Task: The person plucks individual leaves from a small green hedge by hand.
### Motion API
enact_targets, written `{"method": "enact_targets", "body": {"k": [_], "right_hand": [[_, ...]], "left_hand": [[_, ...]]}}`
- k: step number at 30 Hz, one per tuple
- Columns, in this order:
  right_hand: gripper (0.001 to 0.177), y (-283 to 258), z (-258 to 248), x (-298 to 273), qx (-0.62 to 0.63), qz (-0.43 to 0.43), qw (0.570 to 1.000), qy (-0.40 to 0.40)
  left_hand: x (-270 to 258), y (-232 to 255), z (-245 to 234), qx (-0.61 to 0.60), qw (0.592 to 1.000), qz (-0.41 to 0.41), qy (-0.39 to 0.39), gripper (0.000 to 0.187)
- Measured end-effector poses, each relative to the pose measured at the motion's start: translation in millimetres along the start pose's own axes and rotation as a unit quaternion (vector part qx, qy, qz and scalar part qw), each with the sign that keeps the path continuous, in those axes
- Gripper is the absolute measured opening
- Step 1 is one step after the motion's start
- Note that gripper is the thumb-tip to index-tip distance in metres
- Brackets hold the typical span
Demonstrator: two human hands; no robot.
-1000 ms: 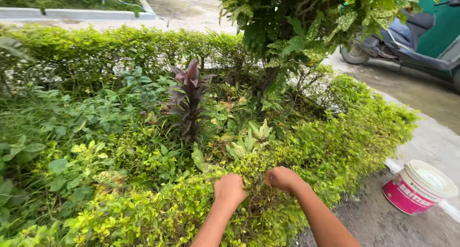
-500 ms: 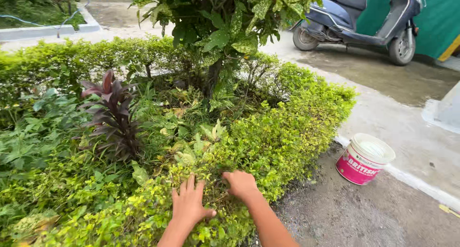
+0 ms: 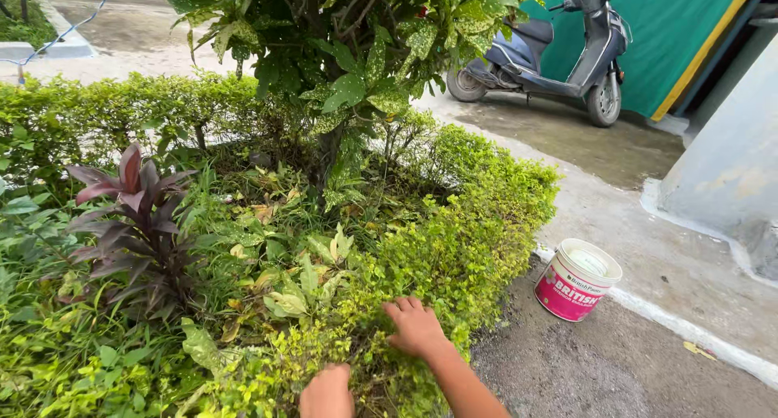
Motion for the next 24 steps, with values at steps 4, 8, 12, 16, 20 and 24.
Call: {"method": "enact_targets", "body": {"k": [4, 8, 12, 16, 20, 24], "right_hand": [[0.071, 1.4, 41.5, -10.7, 0.045, 0.056, 0.986, -0.148], [0.038, 14.8, 49.9, 4.5, 0.009, 0.031, 0.996, -0.078], [0.014, 24.1, 36.6, 29.9, 0.019, -0.016, 1.0, -0.011], [0.012, 42.8, 18.4, 22.9, 0.036, -0.023, 0.998, 0.046], [0.063, 33.7, -19.3, 22.2, 0.075, -0.066, 0.992, 0.079], [0.094, -0.2, -50.6, 13.9, 0.036, -0.044, 0.994, -0.091]], "left_hand": [[64.4, 11.0, 83.7, 0.018, 1.0, 0.009, -0.003, 0.031], [52.2, -7.2, 65.8, 0.037, 0.999, 0.007, -0.027, 0.03], [0.3, 39.1, -69.1, 0.02, 0.996, -0.079, 0.028, 0.067], [-61.2, 69.6, -130.7, 0.005, 0.983, -0.127, 0.13, 0.1], [-35.3, 91.1, -125.3, 0.037, 0.986, -0.125, 0.105, 0.096], [-36.8, 82.8, -102.8, 0.13, 0.984, -0.119, 0.006, 0.092]]}}
Point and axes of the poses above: each hand's wrist, its own x-axis towards the middle knuckle, its own z-axis out of the palm, y = z × x, the point moved 1 cm from there along x, towards the middle knuckle, and after that the axes turned 5 degrees about -z, right-handed, at the moved point
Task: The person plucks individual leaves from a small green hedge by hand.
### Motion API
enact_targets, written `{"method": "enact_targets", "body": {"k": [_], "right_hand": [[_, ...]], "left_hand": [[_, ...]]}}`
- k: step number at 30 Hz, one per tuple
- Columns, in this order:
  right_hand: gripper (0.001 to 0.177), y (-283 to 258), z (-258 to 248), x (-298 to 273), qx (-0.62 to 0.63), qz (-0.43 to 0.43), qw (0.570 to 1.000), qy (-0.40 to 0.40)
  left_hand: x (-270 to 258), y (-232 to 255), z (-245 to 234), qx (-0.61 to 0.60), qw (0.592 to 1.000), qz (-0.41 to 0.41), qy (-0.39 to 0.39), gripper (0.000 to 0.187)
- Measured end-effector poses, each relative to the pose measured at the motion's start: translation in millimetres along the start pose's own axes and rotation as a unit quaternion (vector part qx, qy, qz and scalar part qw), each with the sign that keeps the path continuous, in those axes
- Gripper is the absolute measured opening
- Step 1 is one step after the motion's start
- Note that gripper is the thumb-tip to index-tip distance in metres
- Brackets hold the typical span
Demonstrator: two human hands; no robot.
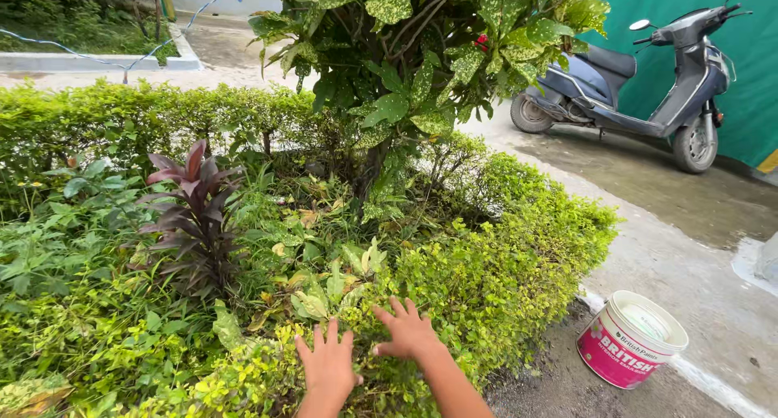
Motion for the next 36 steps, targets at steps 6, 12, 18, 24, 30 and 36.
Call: {"method": "enact_targets", "body": {"k": [6, 12, 18, 24, 30, 36], "right_hand": [[0.071, -1.6, 46.3, 3.6, 0.069, -0.013, 0.997, 0.019], [0.009, 31.9, 56.8, 54.7, -0.048, -0.052, 0.994, 0.083], [0.011, 9.9, 36.2, 107.8, -0.139, -0.061, 0.988, 0.042], [0.045, -1.0, 20.4, 58.9, -0.085, -0.017, 0.996, 0.034], [0.11, 10.3, 2.0, 9.9, -0.051, 0.056, 0.997, -0.015], [0.106, 37.7, 21.4, 20.4, -0.037, 0.027, 0.999, -0.016]], "left_hand": [[63.0, -12.5, 36.0, -0.032, 0.997, 0.009, 0.075, 0.04], [95.9, -15.6, 38.8, -0.054, 0.991, 0.03, 0.12, 0.014], [101.0, 15.9, -24.4, -0.032, 0.996, -0.06, -0.051, 0.027], [85.3, 21.7, -28.8, -0.004, 0.999, -0.038, -0.028, 0.038], [56.3, 45.4, -43.1, 0.022, 0.999, 0.048, -0.011, 0.121], [57.2, 67.2, -22.7, 0.023, 0.999, 0.03, -0.035, 0.114]]}}
Point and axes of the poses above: each hand's wrist, its own x-axis towards the middle knuckle, its own z-axis out of the palm, y = z × x, the point moved 1 cm from there along x, towards the middle knuckle, and after that the axes turned 5 degrees about -z, right-handed, at the moved point
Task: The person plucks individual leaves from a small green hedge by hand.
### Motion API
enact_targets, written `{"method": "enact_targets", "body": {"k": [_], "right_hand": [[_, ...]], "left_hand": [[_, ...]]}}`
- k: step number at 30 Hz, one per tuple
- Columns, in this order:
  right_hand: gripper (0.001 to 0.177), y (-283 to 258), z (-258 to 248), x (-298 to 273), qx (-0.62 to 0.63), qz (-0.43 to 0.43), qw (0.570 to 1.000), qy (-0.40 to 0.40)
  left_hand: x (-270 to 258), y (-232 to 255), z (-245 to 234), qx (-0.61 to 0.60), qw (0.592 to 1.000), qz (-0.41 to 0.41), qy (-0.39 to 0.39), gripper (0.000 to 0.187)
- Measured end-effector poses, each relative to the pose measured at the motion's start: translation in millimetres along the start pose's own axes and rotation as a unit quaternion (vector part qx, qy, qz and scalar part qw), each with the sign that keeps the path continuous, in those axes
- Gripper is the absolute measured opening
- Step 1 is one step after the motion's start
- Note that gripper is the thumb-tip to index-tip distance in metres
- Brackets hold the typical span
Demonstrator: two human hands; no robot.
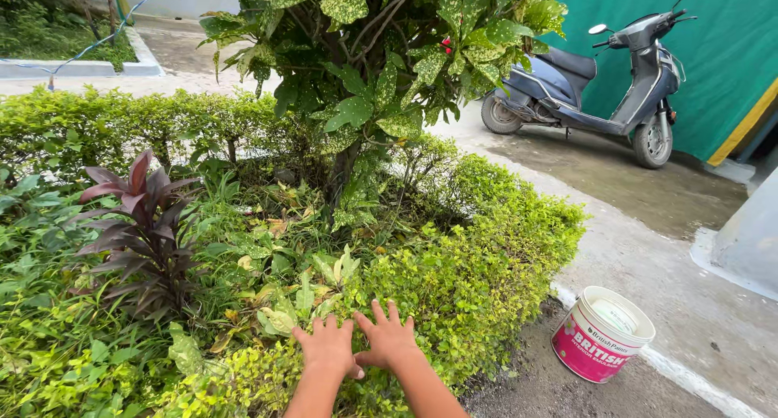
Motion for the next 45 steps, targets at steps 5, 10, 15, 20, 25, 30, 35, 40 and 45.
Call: {"method": "enact_targets", "body": {"k": [5, 10, 15, 20, 25, 30, 35, 40, 45], "right_hand": [[0.105, -8.0, 15.1, 11.2, 0.022, -0.008, 1.0, -0.019], [0.098, -20.5, 44.2, 10.7, 0.006, -0.005, 1.0, 0.003], [0.093, -14.0, 38.1, 0.8, -0.001, -0.001, 1.0, -0.003], [0.093, -18.4, 41.3, -6.5, 0.004, -0.006, 1.0, -0.007], [0.084, -16.6, 45.0, -3.7, 0.003, -0.058, 0.996, 0.061], [0.044, -11.8, 47.1, 7.1, -0.002, -0.061, 0.991, 0.123], [0.015, -4.2, 54.8, 18.7, -0.052, -0.074, 0.983, 0.16], [0.022, -13.2, 61.3, 11.1, -0.09, -0.095, 0.981, 0.141], [0.024, -22.1, 60.8, 10.9, -0.067, -0.119, 0.973, 0.187]], "left_hand": [[1.9, -16.7, 14.4, -0.015, 0.999, -0.028, -0.008, 0.11], [-14.7, -23.2, 29.8, -0.017, 0.999, -0.022, 0.02, 0.109], [-25.8, -15.3, 26.2, -0.001, 1.0, -0.01, 0.006, 0.104], [-20.5, -14.4, 37.2, 0.002, 1.0, 0.001, 0.015, 0.085], [-11.0, -19.8, 41.3, -0.017, 0.999, 0.006, 0.033, 0.067], [3.0, -21.7, 46.2, -0.013, 0.993, 0.026, 0.11, 0.025], [23.8, -27.7, 66.7, -0.073, 0.987, 0.023, 0.14, 0.016], [30.7, -28.1, 89.2, -0.054, 0.988, 0.02, 0.146, 0.017], [26.6, -23.3, 85.2, -0.077, 0.99, -0.003, 0.12, 0.019]]}}
Point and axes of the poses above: each hand's wrist, its own x-axis towards the middle knuckle, its own z-axis out of the palm, y = z × x, the point moved 1 cm from there along x, towards the middle knuckle, and after that the axes turned 5 degrees about -z, right-handed, at the moved point
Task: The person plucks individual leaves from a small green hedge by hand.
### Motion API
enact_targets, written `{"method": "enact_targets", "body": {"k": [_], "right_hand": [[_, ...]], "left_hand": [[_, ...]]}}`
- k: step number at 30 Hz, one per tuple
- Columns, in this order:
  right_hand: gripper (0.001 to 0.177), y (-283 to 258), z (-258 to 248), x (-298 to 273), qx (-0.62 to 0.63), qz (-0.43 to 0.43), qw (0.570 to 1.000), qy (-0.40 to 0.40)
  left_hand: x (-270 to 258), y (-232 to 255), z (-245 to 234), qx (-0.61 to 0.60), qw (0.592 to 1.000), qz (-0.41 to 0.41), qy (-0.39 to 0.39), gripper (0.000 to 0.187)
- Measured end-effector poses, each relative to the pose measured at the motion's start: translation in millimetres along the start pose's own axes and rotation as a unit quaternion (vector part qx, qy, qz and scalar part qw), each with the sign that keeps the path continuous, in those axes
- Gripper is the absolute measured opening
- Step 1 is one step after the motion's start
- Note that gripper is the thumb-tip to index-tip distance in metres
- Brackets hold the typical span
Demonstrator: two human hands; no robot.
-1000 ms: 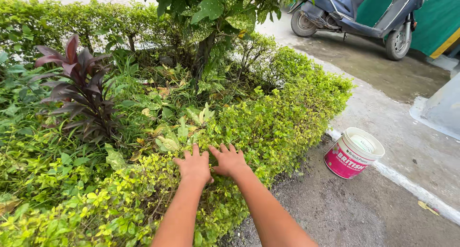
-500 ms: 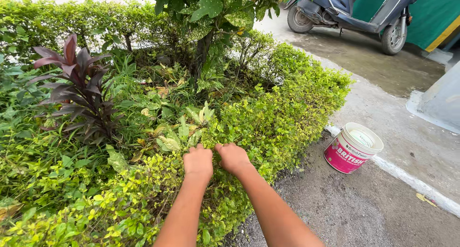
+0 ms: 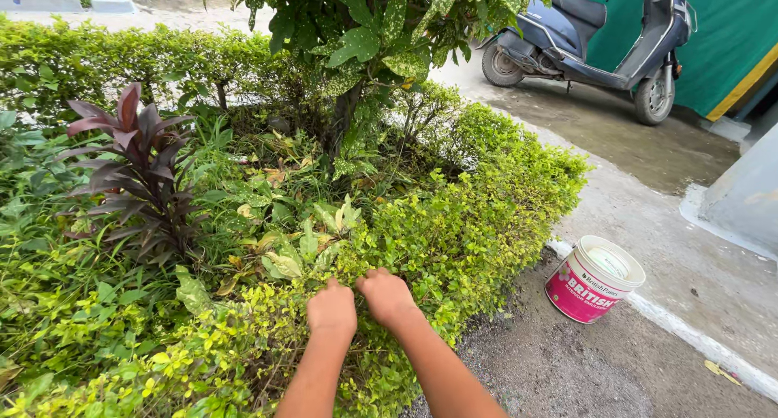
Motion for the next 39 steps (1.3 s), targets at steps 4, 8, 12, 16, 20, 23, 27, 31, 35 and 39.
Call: {"method": "enact_targets", "body": {"k": [4, 8, 12, 16, 20, 23, 27, 31, 35, 39], "right_hand": [[0.044, -3.8, -12.0, -14.0, 0.0, 0.006, 1.0, -0.012], [0.076, -4.4, -35.6, -22.9, 0.013, 0.036, 0.999, 0.029], [0.091, -11.1, -35.7, -27.6, 0.022, 0.071, 0.997, -0.03], [0.092, -15.0, -23.0, -26.7, 0.036, 0.082, 0.995, -0.044], [0.081, -7.6, -11.7, -20.2, -0.002, 0.02, 0.999, -0.026], [0.1, 1.7, -19.7, -24.2, 0.023, 0.061, 0.993, -0.098], [0.109, 3.5, -36.4, -26.2, 0.065, 0.09, 0.986, -0.121], [0.106, -6.4, -17.9, -18.2, -0.025, 0.061, 0.986, -0.156], [0.11, -4.4, -29.1, 1.1, 0.068, 0.067, 0.992, -0.085], [0.112, 16.0, -33.5, -18.9, 0.078, 0.065, 0.988, -0.119]], "left_hand": [[-12.7, 4.8, -5.1, 0.031, 0.999, -0.011, -0.01, 0.023], [-22.3, 11.7, -10.0, 0.035, 0.999, -0.024, -0.021, 0.025], [-29.8, 3.1, -9.1, 0.035, 0.999, -0.014, -0.002, 0.029], [-35.9, -1.8, -4.3, 0.034, 0.999, 0.004, -0.007, 0.028], [-31.8, 2.5, 6.9, 0.043, 0.999, -0.004, -0.003, 0.033], [-20.0, 13.3, -6.0, 0.037, 0.997, -0.017, -0.063, 0.045], [-24.3, 11.7, -18.0, 0.026, 0.993, -0.016, -0.112, 0.056], [-20.6, 13.7, -11.2, 0.036, 0.992, -0.032, -0.113, 0.057], [-3.4, 2.0, -11.8, -0.009, 0.992, -0.067, -0.103, 0.055], [-8.0, 18.9, -6.4, -0.03, 0.988, -0.09, -0.126, 0.06]]}}
Point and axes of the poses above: each hand's wrist, its own x-axis towards the middle knuckle, its own z-axis out of the palm, y = z × x, the point moved 1 cm from there along x, towards the middle knuckle, and after that the axes turned 5 degrees about -z, right-handed, at the moved point
